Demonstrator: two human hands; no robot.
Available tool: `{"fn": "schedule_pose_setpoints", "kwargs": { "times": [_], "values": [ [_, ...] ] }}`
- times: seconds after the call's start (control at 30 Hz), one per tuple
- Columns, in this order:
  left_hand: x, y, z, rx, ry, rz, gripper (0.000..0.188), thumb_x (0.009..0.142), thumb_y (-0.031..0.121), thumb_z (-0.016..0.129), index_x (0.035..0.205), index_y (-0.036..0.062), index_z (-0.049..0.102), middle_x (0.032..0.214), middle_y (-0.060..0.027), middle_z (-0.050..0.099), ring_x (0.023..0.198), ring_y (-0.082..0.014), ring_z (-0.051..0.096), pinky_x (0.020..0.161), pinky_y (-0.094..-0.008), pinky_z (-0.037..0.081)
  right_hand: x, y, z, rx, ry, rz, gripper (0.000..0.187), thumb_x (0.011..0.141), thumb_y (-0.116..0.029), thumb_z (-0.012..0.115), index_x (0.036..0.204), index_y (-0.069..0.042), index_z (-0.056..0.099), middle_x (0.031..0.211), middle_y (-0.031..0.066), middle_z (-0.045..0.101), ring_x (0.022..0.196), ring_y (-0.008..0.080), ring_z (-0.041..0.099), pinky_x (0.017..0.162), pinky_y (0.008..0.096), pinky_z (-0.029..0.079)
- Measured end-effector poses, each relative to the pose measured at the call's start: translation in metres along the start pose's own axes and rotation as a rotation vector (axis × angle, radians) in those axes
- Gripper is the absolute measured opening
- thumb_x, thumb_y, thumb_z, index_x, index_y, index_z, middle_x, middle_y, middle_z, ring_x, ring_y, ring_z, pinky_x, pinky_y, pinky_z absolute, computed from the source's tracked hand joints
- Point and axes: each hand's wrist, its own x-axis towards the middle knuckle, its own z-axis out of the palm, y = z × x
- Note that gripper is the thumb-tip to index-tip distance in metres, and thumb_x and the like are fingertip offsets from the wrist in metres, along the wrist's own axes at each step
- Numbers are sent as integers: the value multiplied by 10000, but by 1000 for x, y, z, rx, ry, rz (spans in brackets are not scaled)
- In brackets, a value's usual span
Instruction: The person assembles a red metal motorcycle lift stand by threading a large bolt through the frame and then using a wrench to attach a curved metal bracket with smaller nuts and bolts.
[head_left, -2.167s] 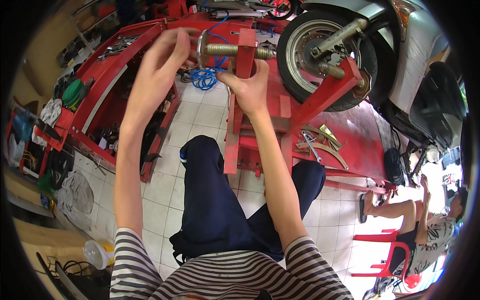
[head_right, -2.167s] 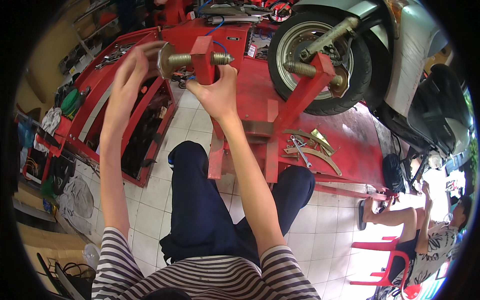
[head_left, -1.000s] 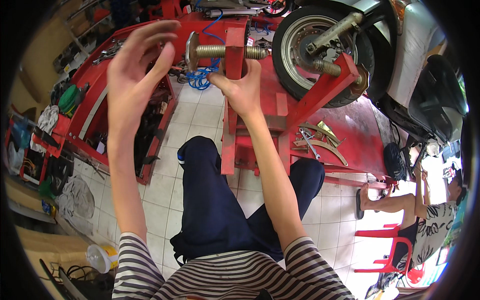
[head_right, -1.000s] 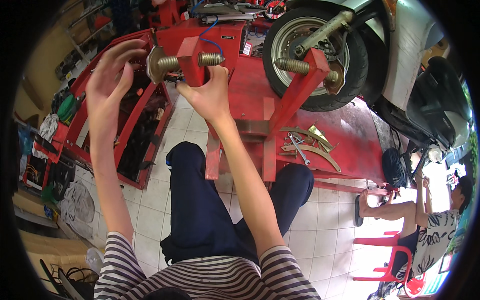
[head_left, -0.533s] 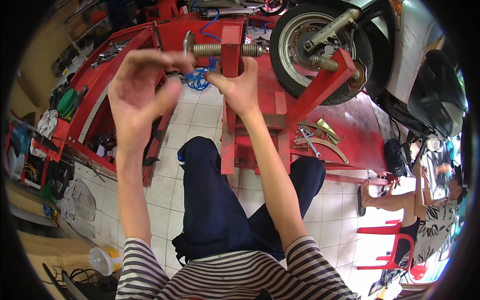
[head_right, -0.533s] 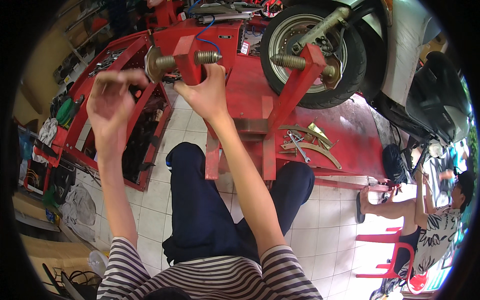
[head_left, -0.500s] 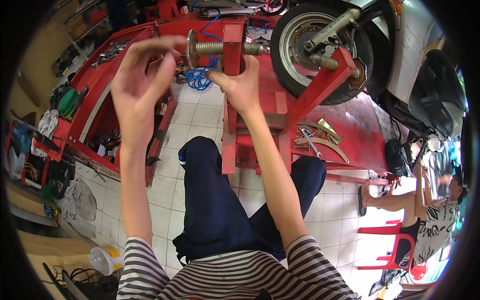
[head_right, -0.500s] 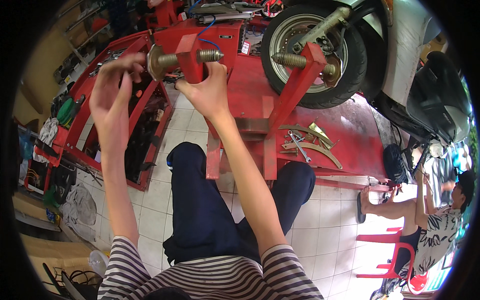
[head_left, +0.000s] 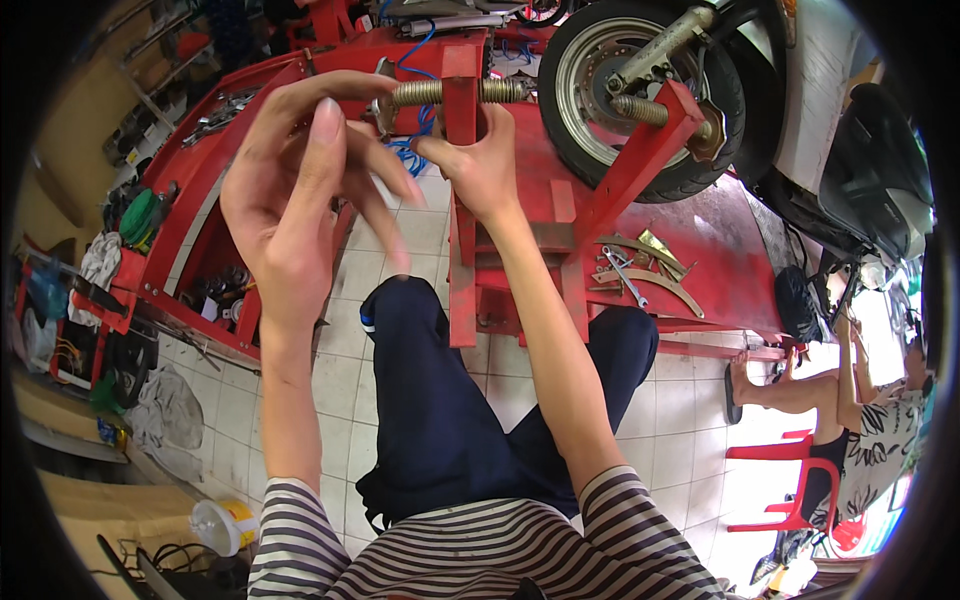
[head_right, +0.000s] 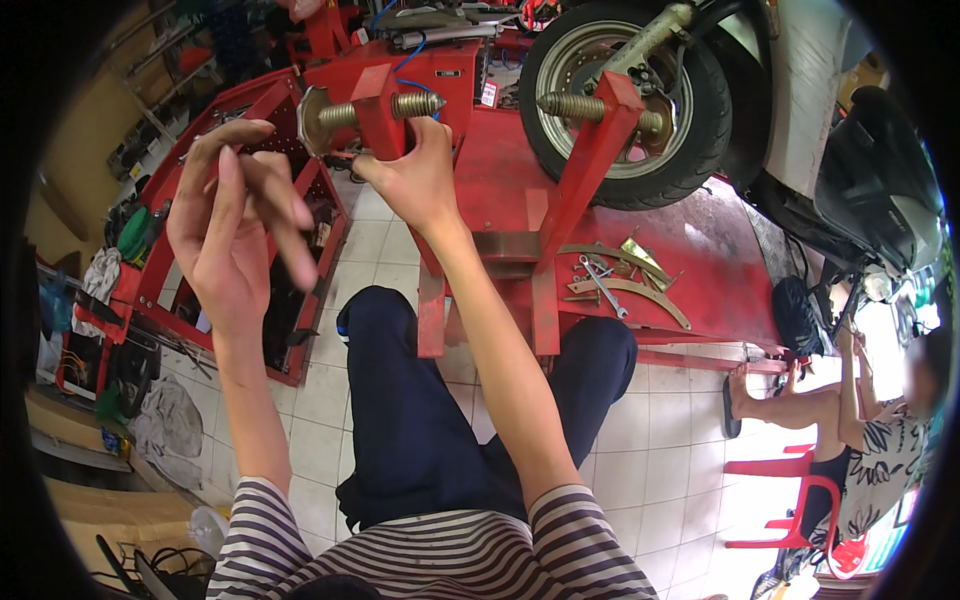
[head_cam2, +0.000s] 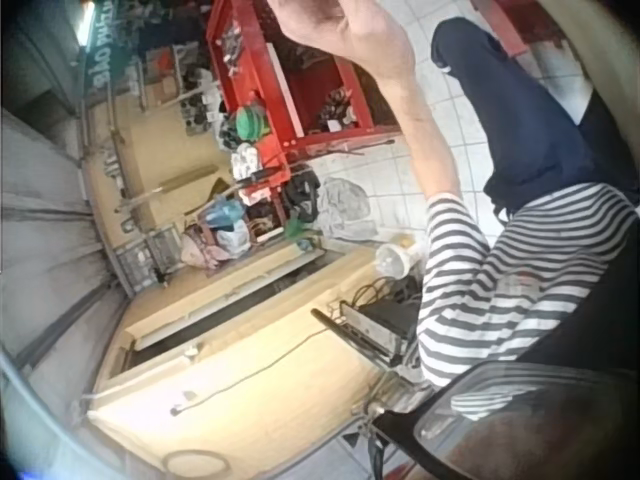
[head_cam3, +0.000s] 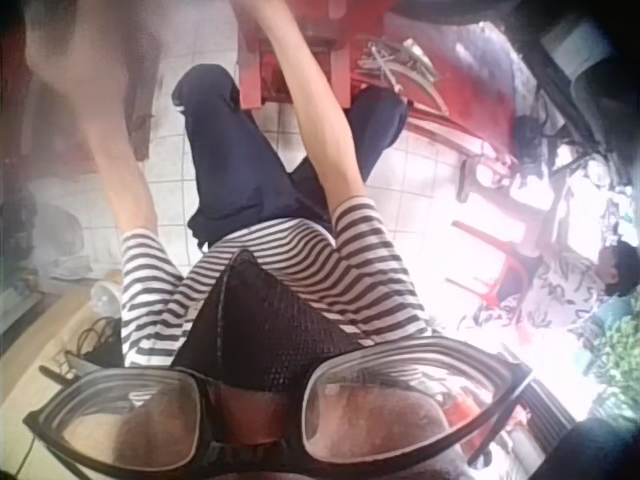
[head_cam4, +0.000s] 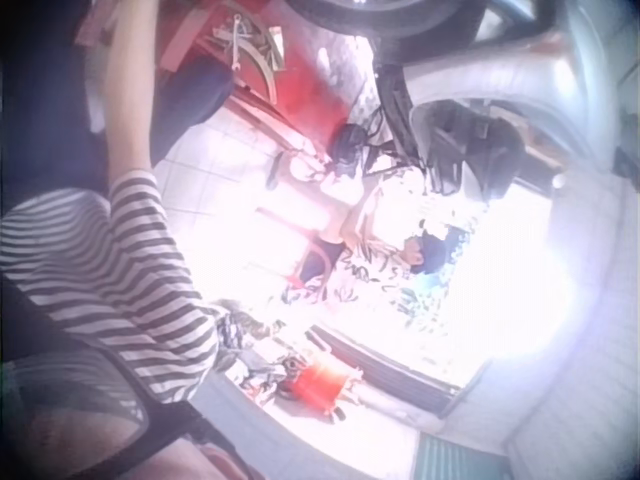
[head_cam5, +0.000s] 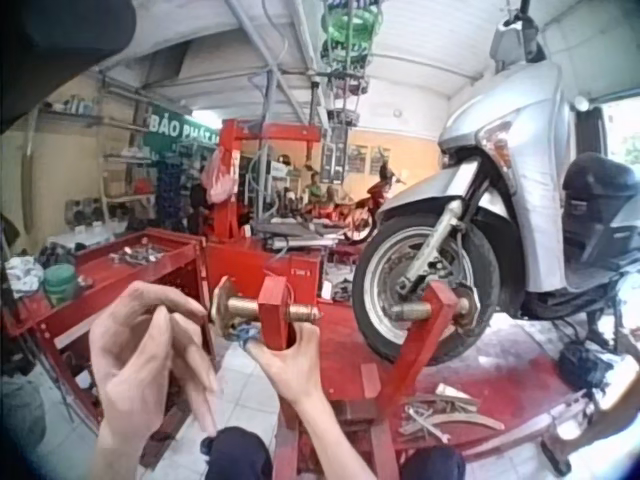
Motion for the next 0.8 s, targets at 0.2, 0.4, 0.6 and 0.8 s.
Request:
{"fn": "schedule_pose_setpoints", "kwargs": {
  "times": [0.2, 0.4, 0.6, 0.8],
  "values": [
    [26, -35, -10, 585, 214, -205, 540, 1033, 469, 442, 1074, -30, 644, 980, -87, 673, 895, -156, 598, 851, -313, 463, 2, 3, 7, 35, 52, -29, 140, 680, -32, 715, 698, -25, 576, 596, -18, 533, 518, 63, 464, 493, 253, 354],
    [26, -23, 7, 329, 36, 188, 639, 1071, 460, 281, 1074, -59, 654, 956, -130, 696, 875, -178, 629, 862, -320, 465, -4, -3, 3, 20, 23, -70, 145, 683, -38, 715, 681, -35, 570, 581, -23, 531, 504, 59, 467, 481, 247, 351],
    [7, -28, 0, 243, 324, 64, 380, 1045, 329, 451, 967, -6, 613, 893, -79, 673, 773, -110, 606, 687, -253, 444, -2, -4, 8, 76, 24, -38, 135, 681, -27, 702, 686, -39, 568, 570, -28, 520, 482, 60, 457, 463, 252, 341],
    [19, -30, 11, 315, 161, -72, 514, 1061, 418, 373, 1030, -30, 624, 1043, -108, 664, 996, -168, 586, 893, -311, 422, -4, 0, 2, -17, 29, -38, 135, 677, -15, 704, 695, -29, 571, 591, -24, 535, 507, 58, 474, 478, 252, 353]
  ]
}}
